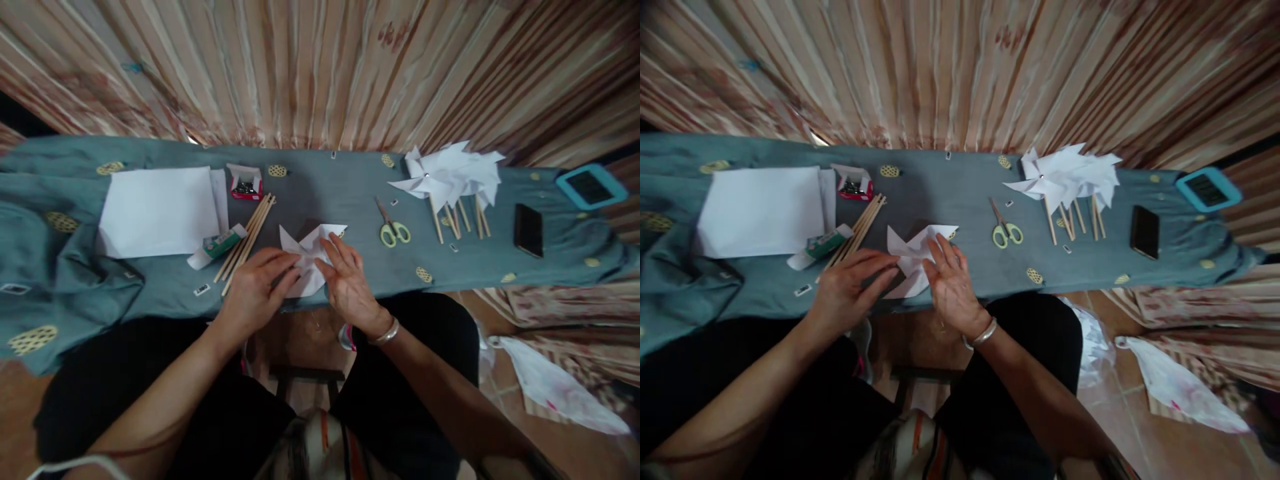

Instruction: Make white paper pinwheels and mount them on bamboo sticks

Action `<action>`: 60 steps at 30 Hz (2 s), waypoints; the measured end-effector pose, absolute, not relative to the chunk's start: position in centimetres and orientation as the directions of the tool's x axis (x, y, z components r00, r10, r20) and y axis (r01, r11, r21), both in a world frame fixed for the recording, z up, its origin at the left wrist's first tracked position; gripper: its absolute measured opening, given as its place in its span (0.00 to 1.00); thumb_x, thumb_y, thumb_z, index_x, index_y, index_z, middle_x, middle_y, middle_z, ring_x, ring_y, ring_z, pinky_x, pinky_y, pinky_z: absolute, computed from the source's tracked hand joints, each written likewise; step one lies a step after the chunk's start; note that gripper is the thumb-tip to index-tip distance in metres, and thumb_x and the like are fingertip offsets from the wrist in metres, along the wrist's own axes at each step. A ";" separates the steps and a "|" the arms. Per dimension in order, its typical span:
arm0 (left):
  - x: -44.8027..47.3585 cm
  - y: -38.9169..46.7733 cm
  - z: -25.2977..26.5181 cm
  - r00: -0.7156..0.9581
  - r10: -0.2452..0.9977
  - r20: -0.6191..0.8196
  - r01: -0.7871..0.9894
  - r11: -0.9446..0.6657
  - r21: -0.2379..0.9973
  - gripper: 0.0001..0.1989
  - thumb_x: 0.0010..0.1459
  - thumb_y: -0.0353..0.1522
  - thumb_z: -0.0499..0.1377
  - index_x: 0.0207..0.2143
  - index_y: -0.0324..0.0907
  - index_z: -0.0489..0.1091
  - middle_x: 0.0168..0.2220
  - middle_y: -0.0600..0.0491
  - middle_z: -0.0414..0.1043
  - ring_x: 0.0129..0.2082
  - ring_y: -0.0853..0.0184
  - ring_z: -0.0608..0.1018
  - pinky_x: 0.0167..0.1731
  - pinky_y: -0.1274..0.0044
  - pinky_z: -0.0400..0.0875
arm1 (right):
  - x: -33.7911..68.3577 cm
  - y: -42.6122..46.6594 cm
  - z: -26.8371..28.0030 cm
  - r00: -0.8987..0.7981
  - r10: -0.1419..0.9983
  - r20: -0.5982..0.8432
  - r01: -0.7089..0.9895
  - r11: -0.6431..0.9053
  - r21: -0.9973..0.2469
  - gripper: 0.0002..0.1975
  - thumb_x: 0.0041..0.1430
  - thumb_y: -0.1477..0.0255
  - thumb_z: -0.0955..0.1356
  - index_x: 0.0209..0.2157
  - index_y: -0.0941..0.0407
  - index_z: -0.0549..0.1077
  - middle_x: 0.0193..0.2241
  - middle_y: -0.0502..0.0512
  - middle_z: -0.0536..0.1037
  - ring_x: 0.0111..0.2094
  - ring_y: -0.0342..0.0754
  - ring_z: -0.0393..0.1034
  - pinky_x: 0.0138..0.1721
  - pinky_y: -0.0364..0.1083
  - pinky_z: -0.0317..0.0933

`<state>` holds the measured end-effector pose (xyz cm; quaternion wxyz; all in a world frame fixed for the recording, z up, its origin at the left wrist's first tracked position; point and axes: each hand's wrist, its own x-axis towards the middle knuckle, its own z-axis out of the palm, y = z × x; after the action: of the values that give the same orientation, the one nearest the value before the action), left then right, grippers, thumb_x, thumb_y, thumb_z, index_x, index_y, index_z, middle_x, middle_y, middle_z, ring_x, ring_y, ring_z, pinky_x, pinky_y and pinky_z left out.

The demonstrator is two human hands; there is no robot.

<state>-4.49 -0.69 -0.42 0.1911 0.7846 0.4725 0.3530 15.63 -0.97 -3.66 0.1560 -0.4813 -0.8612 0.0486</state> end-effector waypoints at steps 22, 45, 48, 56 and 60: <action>-5.6 1.0 1.3 -0.012 0.913 0.407 0.506 -0.345 0.790 0.10 0.59 0.30 0.56 0.37 0.40 0.78 0.37 0.48 0.80 0.37 0.62 0.80 0.41 0.71 0.75 | 14.4 -1.5 -3.3 -0.444 0.875 0.194 0.837 0.482 -0.259 0.23 0.55 0.87 0.59 0.50 0.62 0.73 0.62 0.71 0.62 0.67 0.59 0.43 0.59 0.62 0.48; -4.5 2.5 1.0 -0.117 0.936 0.331 0.507 -0.230 0.831 0.10 0.57 0.31 0.57 0.36 0.41 0.78 0.37 0.48 0.80 0.35 0.63 0.80 0.37 0.73 0.74 | 15.6 -0.2 -3.0 -0.541 0.825 0.162 0.773 0.564 -0.291 0.22 0.55 0.86 0.58 0.48 0.60 0.75 0.62 0.70 0.62 0.67 0.59 0.43 0.59 0.62 0.48; -4.1 2.1 0.8 -0.089 0.941 0.326 0.511 -0.238 0.826 0.09 0.56 0.30 0.57 0.35 0.42 0.78 0.37 0.50 0.80 0.36 0.63 0.80 0.38 0.73 0.74 | 15.5 -0.4 -3.4 -0.507 0.841 0.188 0.778 0.541 -0.321 0.23 0.56 0.86 0.57 0.48 0.60 0.74 0.62 0.69 0.62 0.67 0.58 0.43 0.59 0.62 0.48; -5.6 1.0 0.3 -0.042 0.937 0.347 0.531 -0.273 0.802 0.09 0.56 0.32 0.57 0.34 0.43 0.79 0.35 0.50 0.81 0.34 0.63 0.80 0.38 0.72 0.75 | 15.5 -0.4 -2.9 -0.499 0.840 0.215 0.780 0.543 -0.312 0.21 0.56 0.85 0.60 0.46 0.59 0.76 0.62 0.68 0.62 0.67 0.60 0.42 0.60 0.61 0.47; -6.2 0.7 0.2 -0.006 0.926 0.376 0.549 -0.312 0.775 0.10 0.58 0.32 0.57 0.36 0.43 0.78 0.34 0.50 0.80 0.33 0.64 0.80 0.36 0.73 0.75 | 15.9 0.0 -3.0 -0.462 0.859 0.221 0.770 0.513 -0.379 0.22 0.56 0.85 0.60 0.46 0.58 0.77 0.62 0.66 0.62 0.67 0.60 0.43 0.60 0.61 0.47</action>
<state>-6.24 0.69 0.20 0.2095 0.6733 0.5480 0.4500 15.88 0.00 -3.02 0.1949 -0.4804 -0.8476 0.1134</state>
